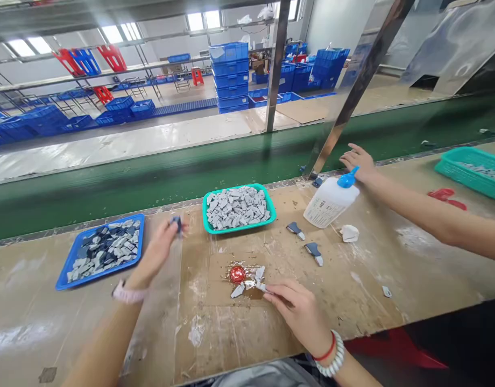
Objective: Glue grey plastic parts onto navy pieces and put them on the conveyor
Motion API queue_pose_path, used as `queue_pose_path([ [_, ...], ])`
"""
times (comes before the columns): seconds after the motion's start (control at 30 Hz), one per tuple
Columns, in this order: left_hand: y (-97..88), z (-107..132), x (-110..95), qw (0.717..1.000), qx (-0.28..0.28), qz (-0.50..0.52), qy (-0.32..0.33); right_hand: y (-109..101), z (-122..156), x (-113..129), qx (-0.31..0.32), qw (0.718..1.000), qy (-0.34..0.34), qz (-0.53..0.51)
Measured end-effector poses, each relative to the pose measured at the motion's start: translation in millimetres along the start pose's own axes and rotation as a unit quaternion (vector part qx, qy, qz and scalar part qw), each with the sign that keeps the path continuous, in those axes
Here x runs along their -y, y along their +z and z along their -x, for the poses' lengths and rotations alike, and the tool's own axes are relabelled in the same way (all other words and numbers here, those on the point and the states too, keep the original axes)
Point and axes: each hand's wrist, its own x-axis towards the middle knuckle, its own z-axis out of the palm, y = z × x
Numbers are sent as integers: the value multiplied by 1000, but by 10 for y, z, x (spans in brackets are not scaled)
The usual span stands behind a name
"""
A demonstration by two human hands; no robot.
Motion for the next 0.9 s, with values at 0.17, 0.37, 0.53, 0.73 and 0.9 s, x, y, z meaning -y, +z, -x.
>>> queue_pose_path([
  [0.17,298,1151,179,986,107,61,-109,173,83,-65,-10,998,-48,50],
  [0.37,657,1549,1,981,44,84,-170,204,103,-184,25,981,-128,141],
  [0.53,787,1630,-123,976,-14,106,-189,104,68,-65,66,969,-132,200],
  [0.73,755,1762,-216,970,-11,93,-226,-17,62,-111,85,958,-162,219],
  [0.9,697,1814,-192,969,-18,112,-218,-10,138,-183,64,965,-166,192],
])
